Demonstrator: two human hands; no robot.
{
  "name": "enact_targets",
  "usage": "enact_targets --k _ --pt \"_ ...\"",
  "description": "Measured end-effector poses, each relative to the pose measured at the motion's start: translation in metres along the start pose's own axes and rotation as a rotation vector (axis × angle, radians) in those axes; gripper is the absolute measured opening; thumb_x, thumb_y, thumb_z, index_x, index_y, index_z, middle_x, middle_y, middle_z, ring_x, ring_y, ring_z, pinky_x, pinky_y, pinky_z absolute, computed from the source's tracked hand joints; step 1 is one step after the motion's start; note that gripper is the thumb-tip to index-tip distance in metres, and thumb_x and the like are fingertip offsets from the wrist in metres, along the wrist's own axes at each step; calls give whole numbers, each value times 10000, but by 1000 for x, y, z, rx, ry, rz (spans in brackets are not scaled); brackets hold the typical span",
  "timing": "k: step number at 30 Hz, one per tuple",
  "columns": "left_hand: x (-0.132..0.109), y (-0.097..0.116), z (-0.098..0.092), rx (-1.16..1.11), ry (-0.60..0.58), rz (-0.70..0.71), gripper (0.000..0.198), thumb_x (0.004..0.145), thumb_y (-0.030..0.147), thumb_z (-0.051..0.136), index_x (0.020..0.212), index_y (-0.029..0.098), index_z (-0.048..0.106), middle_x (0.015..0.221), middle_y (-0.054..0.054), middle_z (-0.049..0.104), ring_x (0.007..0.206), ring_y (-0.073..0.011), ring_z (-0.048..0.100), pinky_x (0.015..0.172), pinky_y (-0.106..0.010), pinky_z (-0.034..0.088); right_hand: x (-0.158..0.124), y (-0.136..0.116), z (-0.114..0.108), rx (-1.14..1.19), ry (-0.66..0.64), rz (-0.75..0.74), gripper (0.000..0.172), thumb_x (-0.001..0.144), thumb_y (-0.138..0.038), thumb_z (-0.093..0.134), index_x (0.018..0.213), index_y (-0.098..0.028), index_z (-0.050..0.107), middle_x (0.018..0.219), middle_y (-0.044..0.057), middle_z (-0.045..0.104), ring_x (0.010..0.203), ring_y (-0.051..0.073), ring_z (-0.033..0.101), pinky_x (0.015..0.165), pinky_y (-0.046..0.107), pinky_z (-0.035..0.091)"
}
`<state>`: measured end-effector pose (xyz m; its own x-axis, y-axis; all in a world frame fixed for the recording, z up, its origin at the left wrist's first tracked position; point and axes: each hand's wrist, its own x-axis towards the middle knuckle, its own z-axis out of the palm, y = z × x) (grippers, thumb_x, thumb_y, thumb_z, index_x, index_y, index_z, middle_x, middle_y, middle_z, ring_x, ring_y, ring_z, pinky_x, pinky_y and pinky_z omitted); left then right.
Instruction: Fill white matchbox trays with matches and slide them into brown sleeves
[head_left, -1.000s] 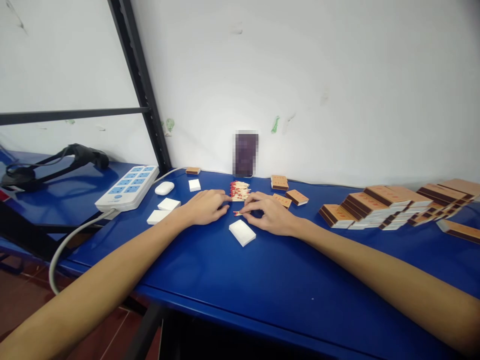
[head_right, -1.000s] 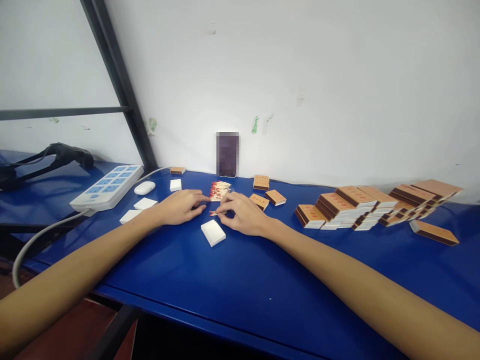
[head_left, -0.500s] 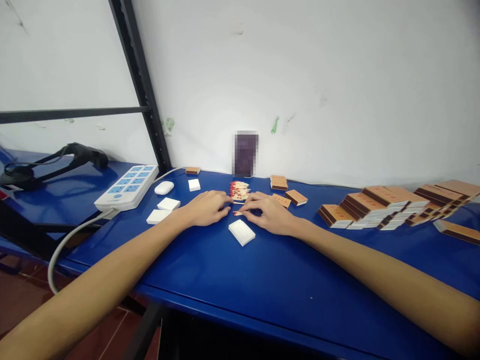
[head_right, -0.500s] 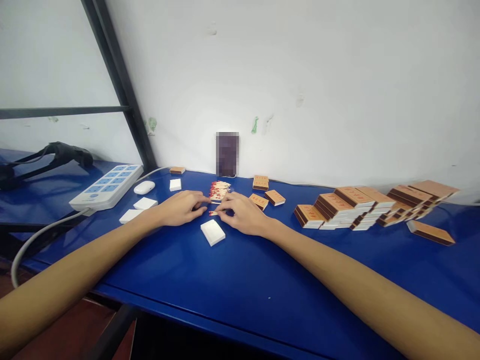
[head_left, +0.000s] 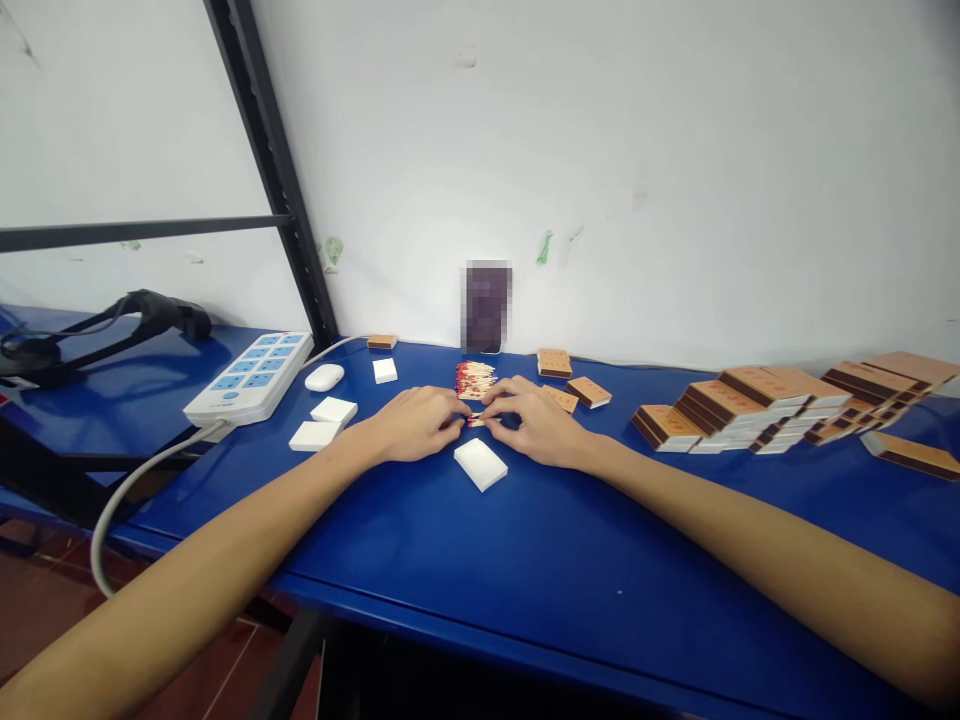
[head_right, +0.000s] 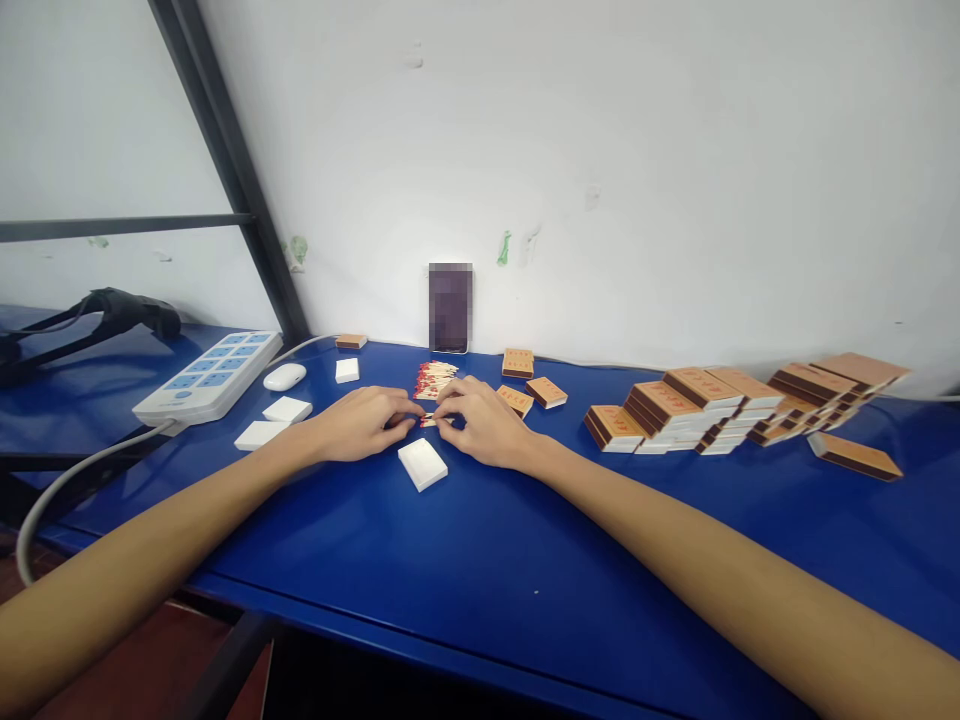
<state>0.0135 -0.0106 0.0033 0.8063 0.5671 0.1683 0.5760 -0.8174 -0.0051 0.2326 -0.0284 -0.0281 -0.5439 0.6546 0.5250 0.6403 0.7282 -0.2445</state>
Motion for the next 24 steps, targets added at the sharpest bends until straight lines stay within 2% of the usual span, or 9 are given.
enact_targets --k 5,10,24 --pt "0 -1 1 -10 -1 -4 311 920 246 406 1097 210 660 931 -47 642 789 -169 606 668 -275 430 1 -1 -1 59 -25 10 150 838 -145 575 863 -199 713 906 51 686 877 190 603 807 359 483" --pt "1 -1 3 -29 9 -2 308 914 246 410 1104 202 649 934 -50 633 802 -174 600 676 -278 434 1 -1 0 40 -19 10 194 844 -160 571 981 -185 705 952 68 692 922 207 607 838 388 490" --pt "1 0 2 -110 38 32 273 906 216 422 1082 198 630 889 -33 621 774 -157 581 663 -262 411 0 -2 -1 33 -29 18 182 858 -184 564 954 -199 717 965 68 671 930 213 592 841 389 487"
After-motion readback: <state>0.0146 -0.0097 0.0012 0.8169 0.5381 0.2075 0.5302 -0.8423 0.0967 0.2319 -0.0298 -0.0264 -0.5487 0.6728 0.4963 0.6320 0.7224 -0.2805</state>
